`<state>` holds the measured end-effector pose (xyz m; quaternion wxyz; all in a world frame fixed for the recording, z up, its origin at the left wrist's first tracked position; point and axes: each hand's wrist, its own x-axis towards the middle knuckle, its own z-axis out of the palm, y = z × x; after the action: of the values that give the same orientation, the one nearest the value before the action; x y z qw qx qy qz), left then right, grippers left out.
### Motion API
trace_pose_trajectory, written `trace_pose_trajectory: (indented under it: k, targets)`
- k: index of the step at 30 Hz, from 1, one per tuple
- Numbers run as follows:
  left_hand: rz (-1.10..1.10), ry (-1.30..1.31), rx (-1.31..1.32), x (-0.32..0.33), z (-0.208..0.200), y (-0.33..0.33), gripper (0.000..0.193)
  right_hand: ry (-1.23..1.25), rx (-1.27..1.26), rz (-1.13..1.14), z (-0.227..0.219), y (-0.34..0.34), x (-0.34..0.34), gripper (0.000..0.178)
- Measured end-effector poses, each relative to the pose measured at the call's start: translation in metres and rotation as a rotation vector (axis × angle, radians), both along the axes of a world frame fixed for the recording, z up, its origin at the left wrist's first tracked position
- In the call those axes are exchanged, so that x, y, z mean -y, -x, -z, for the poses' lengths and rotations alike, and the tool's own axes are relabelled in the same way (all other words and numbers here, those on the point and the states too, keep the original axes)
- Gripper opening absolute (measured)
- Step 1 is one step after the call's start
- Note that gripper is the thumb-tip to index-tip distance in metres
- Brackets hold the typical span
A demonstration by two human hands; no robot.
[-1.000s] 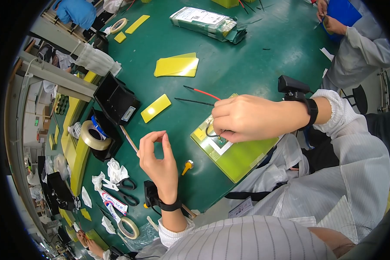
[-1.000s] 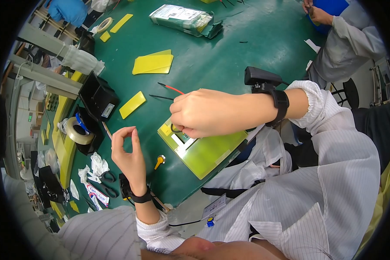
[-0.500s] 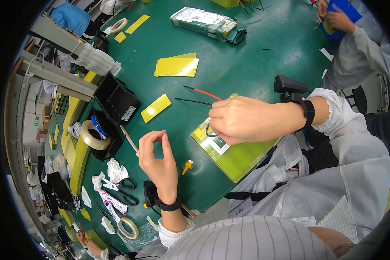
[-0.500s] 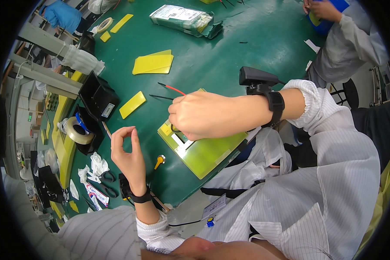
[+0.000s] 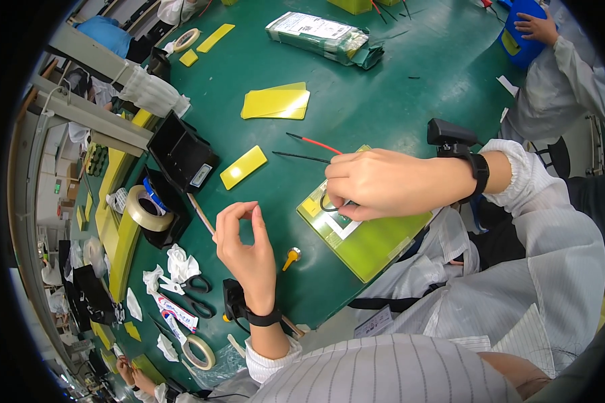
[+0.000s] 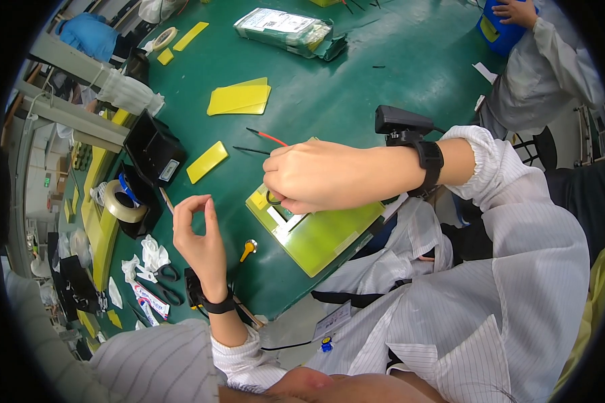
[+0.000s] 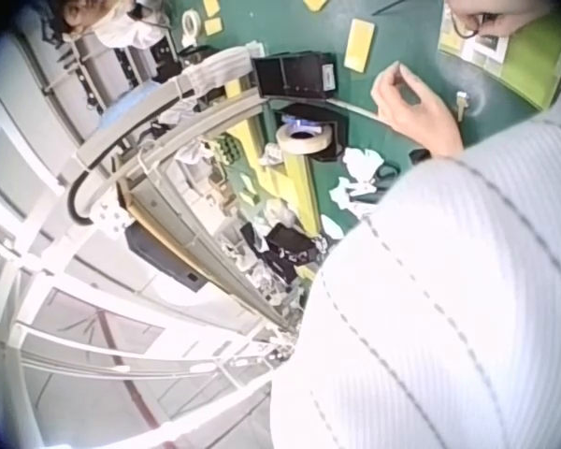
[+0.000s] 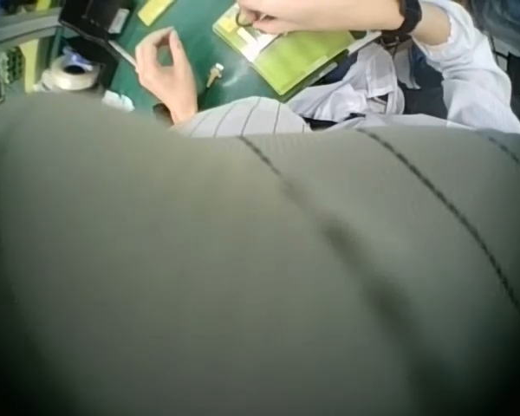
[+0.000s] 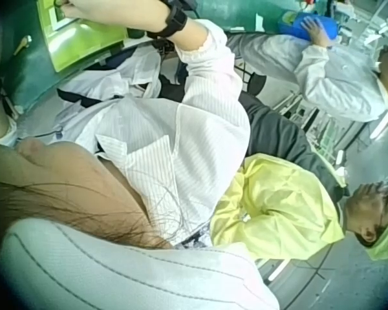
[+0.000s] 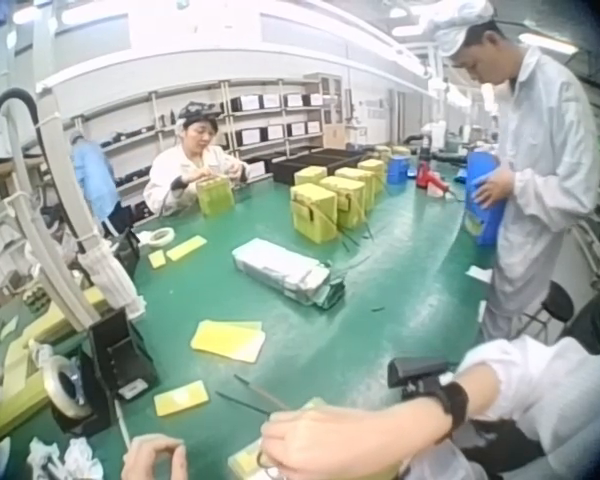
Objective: Assembling a battery pack by attaching a circuit board and applying protective tape.
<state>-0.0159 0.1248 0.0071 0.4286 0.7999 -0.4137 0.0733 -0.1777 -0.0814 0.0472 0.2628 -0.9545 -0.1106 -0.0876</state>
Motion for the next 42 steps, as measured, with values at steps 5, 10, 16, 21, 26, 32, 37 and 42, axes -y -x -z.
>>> trace_pose_trajectory:
  k: [5, 10, 16, 21, 26, 32, 37, 42]
  targets:
    - [-0.002, 0.003, 0.005, 0.0, 0.0, 0.0, 0.006, 0.13, -0.037, 0.003, 0.0, -0.003, 0.0, 0.015]
    - [-0.012, 0.009, -0.005, 0.001, -0.002, -0.001, 0.005, 0.023, -0.063, 0.057, -0.008, -0.006, 0.009, 0.014]
    - [-0.003, 0.011, 0.004, 0.001, -0.001, -0.001, 0.006, -0.126, -0.054, 0.09, -0.012, 0.0, 0.012, 0.015]
    - [-0.003, 0.009, -0.008, 0.002, 0.0, -0.001, 0.006, -0.138, -0.016, 0.111, -0.018, 0.001, 0.008, 0.017]
    - [0.001, 0.0, 0.002, 0.002, -0.004, 0.001, 0.007, -0.019, 0.025, 0.051, -0.003, 0.001, 0.006, 0.018]
    - [0.026, 0.045, -0.028, 0.001, -0.007, 0.004, 0.008, -0.315, 0.044, 0.239, -0.019, 0.007, 0.018, 0.017]
    - [0.117, 0.064, -0.069, 0.007, -0.008, 0.013, 0.007, -0.221, 0.089, 0.133, -0.009, 0.015, 0.006, 0.023]
    - [0.113, 0.06, -0.127, 0.006, -0.006, 0.016, 0.007, -0.065, 0.176, 0.075, 0.006, 0.009, 0.0, 0.022]
